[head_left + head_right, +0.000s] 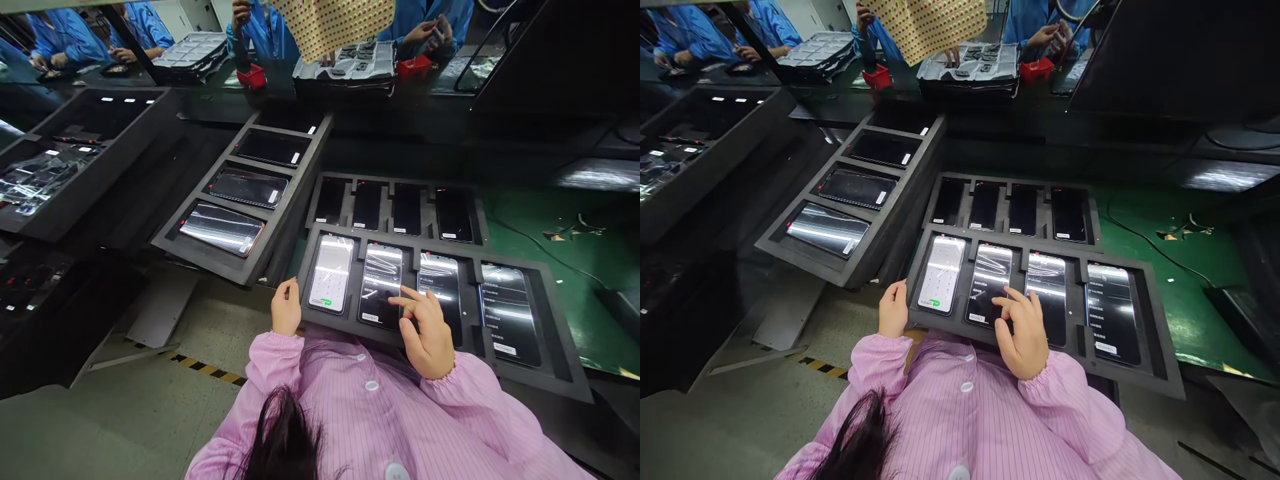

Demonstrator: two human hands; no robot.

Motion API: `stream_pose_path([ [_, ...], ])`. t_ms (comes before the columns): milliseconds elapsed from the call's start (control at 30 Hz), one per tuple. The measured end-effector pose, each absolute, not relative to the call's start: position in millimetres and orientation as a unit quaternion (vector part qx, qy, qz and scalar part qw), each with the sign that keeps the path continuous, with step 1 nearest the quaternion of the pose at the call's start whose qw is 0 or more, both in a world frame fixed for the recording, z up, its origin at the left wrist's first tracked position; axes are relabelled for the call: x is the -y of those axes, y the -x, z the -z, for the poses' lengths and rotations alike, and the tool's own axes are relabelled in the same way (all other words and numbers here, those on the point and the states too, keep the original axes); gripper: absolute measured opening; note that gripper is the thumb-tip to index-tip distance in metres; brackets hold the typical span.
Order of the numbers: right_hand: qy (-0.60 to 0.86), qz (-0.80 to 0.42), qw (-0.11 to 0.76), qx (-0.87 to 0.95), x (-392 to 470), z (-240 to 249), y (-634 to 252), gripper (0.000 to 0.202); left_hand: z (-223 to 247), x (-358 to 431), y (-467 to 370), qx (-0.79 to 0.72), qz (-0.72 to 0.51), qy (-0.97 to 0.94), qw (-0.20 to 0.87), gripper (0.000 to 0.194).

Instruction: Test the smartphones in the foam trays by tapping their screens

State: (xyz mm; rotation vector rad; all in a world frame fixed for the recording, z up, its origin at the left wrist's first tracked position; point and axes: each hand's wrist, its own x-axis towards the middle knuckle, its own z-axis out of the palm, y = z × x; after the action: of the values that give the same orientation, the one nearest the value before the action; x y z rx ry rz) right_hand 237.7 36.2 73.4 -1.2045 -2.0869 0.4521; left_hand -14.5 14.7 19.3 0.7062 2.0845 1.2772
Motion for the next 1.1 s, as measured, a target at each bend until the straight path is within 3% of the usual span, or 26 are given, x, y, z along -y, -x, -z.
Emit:
stream_pose_path([
  [133, 0.479, -0.176, 0.318, 0.799, -34, -68, -243, 0.006, -20, -16, 14, -0.783, -0.487, -0.261, 0.287, 0.029],
  [333, 0.529, -0.173, 0.179, 0.812, -58, -71, -227, 0.013, -27, -18, 13, -0.798, -0.471, -0.246, 0.286, 0.028],
  [700, 0.544, -0.173, 0.148, 0.808, -75, -75, -203, 0.017, -30, -15, 20, -0.778, -0.438, -0.303, 0.332, 0.031],
  [900, 0.520, -0.144, 0.205, 0.817, -44, -79, -192, 0.015, -24, -11, 35, -0.656, -0.418, -0.510, 0.368, 0.058],
  [1100, 0.528, -0.124, 0.174, 0.822, -37, -71, -163, 0.033, -16, -13, 52, -0.559, -0.400, -0.571, 0.450, 0.073],
])
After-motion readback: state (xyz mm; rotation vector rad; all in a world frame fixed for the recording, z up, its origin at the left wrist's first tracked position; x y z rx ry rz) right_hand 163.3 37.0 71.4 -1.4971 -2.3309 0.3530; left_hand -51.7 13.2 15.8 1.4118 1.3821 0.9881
